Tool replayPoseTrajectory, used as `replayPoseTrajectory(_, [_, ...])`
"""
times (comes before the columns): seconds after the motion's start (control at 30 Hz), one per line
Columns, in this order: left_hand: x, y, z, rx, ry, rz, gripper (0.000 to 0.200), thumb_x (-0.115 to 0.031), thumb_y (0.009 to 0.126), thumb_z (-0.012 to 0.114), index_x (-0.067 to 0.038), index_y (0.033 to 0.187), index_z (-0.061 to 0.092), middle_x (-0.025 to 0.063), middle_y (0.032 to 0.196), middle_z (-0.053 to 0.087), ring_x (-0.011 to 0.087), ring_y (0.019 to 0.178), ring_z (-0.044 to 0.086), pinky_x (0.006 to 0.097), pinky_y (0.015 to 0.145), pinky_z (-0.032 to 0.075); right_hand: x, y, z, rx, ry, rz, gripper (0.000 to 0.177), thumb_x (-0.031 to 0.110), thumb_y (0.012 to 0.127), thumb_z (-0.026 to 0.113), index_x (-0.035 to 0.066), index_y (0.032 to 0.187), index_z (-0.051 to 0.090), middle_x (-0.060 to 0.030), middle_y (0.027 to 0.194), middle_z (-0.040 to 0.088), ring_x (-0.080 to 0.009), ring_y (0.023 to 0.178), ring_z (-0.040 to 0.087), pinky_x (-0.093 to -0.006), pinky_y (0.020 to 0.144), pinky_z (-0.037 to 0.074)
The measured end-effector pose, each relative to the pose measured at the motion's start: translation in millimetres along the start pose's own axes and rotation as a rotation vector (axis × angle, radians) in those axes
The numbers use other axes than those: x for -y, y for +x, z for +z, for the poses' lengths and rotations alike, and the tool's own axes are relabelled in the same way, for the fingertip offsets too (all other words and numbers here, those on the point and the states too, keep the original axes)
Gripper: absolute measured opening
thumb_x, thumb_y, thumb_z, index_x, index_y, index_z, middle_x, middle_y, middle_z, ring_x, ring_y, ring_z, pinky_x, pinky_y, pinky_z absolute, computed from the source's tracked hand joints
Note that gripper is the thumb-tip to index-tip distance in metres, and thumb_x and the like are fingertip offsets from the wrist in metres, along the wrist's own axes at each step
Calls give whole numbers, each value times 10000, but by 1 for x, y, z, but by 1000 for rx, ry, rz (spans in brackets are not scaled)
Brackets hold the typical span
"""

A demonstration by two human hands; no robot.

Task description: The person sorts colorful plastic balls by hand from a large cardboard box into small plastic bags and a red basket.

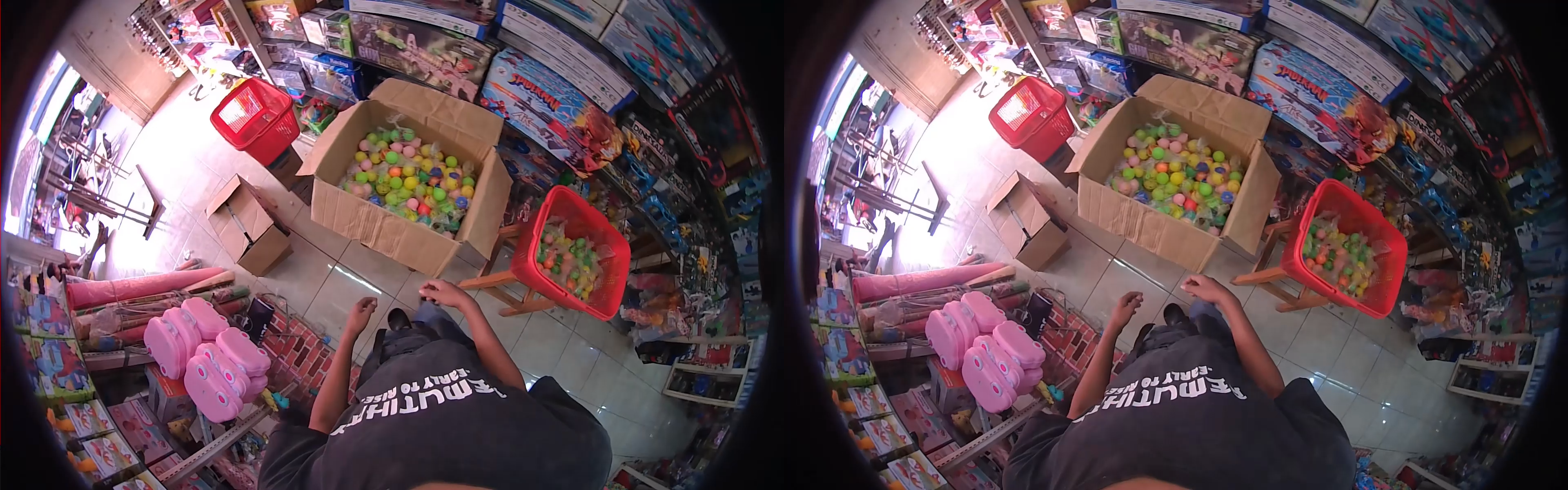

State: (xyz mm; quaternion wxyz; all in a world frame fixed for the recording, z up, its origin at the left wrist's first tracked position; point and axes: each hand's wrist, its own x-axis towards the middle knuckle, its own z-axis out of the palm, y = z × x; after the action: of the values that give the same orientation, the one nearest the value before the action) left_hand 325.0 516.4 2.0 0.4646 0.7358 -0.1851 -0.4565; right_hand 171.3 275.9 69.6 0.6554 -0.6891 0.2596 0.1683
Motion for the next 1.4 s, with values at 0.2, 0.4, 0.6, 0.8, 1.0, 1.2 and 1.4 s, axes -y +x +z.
replayPoseTrajectory(0.2, [-114, 17, -30, -173, -116, 277, 273, -201, 882, 473, -6, 1066, 524, 63, 945, 592, 135, 856, 556, 261, 734, 435, 120, -1, -26, -41, 175, -202, 236, 242, 878, 497, 68, 1035, 522, -3, 903, 565, -81, 794, 527, -223, 704, 415])
replayPoseTrajectory(0.4, [-235, 55, -70, -289, -11, 502, 229, -145, 889, 467, 20, 1040, 521, 95, 934, 602, 143, 861, 572, 271, 771, 435, 185, 59, -66, -213, 301, -337, 175, 169, 859, 525, 28, 962, 541, 1, 841, 555, -80, 749, 520, -226, 693, 428])
replayPoseTrajectory(0.6, [-290, 137, -100, -185, 295, 529, 212, -115, 856, 466, -15, 1032, 529, 136, 923, 594, 234, 822, 607, 310, 746, 452, 151, 182, -91, -244, -38, -363, 218, 197, 843, 555, 27, 978, 541, -41, 881, 575, -126, 820, 545, -260, 731, 441])
replayPoseTrajectory(0.8, [-281, 224, -111, 91, 758, 253, 309, -176, 789, 537, -10, 1048, 508, 230, 900, 577, 365, 865, 558, 442, 765, 438, 151, 239, -92, -160, -288, -200, 383, 270, 723, 645, 34, 1006, 540, -119, 889, 601, -245, 859, 586, -347, 743, 457])
replayPoseTrajectory(1.0, [-248, 273, -101, 178, 1045, 275, 449, -192, 723, 621, -53, 1118, 459, 212, 1093, 495, 344, 997, 516, 408, 826, 441, 173, 229, -89, -433, -648, 77, 388, 217, 727, 615, 55, 1061, 502, -155, 928, 590, -323, 879, 569, -417, 718, 457])
replayPoseTrajectory(1.2, [-255, 276, -90, 169, 1143, 213, 425, -201, 700, 646, -84, 1078, 493, 171, 1134, 458, 345, 1092, 433, 408, 867, 416, 161, 220, -94, -601, -697, 79, 333, 95, 718, 604, 95, 1041, 523, -143, 971, 559, -318, 880, 562, -420, 699, 467])
replayPoseTrajectory(1.4, [-254, 274, -87, 164, 1235, 397, 385, -211, 693, 647, -112, 1045, 525, 138, 1105, 467, 329, 1045, 441, 393, 891, 371, 154, 212, -86, -761, -846, -78, 375, -29, 691, 535, 122, 1034, 534, -112, 1043, 513, -294, 886, 560, -389, 670, 481])
